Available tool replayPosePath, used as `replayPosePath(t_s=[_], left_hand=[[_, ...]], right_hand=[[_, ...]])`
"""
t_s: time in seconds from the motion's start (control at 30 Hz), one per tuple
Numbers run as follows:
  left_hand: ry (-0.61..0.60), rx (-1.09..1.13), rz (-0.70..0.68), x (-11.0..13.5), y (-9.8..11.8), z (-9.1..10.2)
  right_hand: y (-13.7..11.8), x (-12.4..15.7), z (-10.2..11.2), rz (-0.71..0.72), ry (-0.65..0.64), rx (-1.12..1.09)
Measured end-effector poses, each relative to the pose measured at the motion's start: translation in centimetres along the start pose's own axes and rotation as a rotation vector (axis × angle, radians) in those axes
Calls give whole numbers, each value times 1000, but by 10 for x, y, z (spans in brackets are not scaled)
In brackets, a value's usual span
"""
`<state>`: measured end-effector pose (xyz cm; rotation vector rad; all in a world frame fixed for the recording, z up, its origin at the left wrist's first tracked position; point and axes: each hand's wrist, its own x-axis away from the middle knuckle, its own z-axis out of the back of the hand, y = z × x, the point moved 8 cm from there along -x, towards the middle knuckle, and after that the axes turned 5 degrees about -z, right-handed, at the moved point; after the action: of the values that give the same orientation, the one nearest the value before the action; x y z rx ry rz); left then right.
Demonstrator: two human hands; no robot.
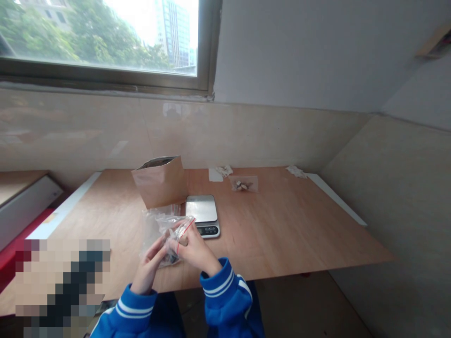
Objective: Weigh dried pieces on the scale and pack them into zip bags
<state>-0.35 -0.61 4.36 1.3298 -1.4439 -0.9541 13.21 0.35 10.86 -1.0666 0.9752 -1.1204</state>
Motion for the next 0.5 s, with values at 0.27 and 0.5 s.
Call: replayPosePath(t_s=[0.27,0.5], left_hand=[[-24,80,-26,2,11,-13],[-23,140,-21,-4,1,-4]], right_hand=[[24,-6,-2,-135,51,-154],[24,-5,2,-170,58,-296]])
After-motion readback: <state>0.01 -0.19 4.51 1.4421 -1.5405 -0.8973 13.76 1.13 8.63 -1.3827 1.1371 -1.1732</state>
